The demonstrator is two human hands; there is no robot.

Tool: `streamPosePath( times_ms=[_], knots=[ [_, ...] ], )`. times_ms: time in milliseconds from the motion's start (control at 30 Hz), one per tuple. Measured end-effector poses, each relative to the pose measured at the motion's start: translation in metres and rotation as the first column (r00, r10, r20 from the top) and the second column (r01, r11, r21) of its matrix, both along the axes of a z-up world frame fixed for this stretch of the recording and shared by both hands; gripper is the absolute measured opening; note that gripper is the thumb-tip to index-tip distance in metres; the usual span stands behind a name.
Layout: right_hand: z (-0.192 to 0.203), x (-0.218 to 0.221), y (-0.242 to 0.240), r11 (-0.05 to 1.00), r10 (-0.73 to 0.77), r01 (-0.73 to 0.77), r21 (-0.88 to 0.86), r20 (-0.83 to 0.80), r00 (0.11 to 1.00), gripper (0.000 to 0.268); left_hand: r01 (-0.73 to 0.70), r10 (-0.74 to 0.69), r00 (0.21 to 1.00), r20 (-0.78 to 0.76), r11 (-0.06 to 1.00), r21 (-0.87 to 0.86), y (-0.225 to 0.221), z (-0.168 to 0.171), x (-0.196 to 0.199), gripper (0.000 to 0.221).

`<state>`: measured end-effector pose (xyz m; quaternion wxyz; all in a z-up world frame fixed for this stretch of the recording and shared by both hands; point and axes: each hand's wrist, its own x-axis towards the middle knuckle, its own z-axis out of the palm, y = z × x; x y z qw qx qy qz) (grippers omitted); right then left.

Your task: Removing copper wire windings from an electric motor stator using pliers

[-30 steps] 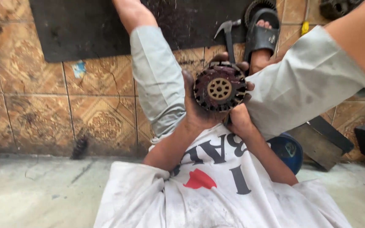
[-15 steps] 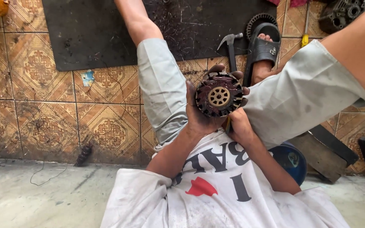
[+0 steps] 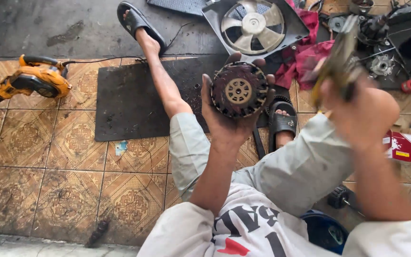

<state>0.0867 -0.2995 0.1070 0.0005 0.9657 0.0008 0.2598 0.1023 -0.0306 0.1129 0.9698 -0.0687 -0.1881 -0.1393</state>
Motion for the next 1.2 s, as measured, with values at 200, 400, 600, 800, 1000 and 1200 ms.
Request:
streamPosePath(
  times_ms=[200,400,600,800,1000,1200],
  knots=[
    [0.018,0.125,-0.007,0.563,0.562,-0.688,0.459,0.397,0.725,0.02,-0.082,0.085,0.996,-0.028,0.993,0.08,-0.006,-0.045,0.024,0.063],
    [-0.016,0.125,0.005,0.64,0.413,-0.441,0.629,0.203,0.888,0.007,-0.035,0.046,0.992,-0.117,0.995,0.096,-0.004,-0.053,0.004,0.062],
    [-0.001,0.119,0.026,0.703,0.475,-0.476,0.529,0.149,0.867,0.01,-0.042,0.081,0.98,-0.181,0.976,0.211,-0.012,-0.053,-0.005,0.061],
    [0.002,0.119,0.039,0.725,0.52,-0.533,0.436,0.161,0.839,0.013,-0.006,0.053,0.967,-0.25,0.983,0.182,-0.024,-0.047,-0.018,0.06],
    [0.002,0.115,0.025,0.726,0.543,-0.582,0.367,0.213,0.812,0.016,0.01,0.044,0.896,-0.443,0.993,0.118,-0.035,-0.04,-0.037,0.057],
    [-0.007,0.111,0.017,0.806,0.45,-0.495,0.326,0.206,0.869,0.022,0.004,0.028,0.97,-0.241,0.991,0.134,-0.031,-0.03,-0.038,0.061]
  ],
)
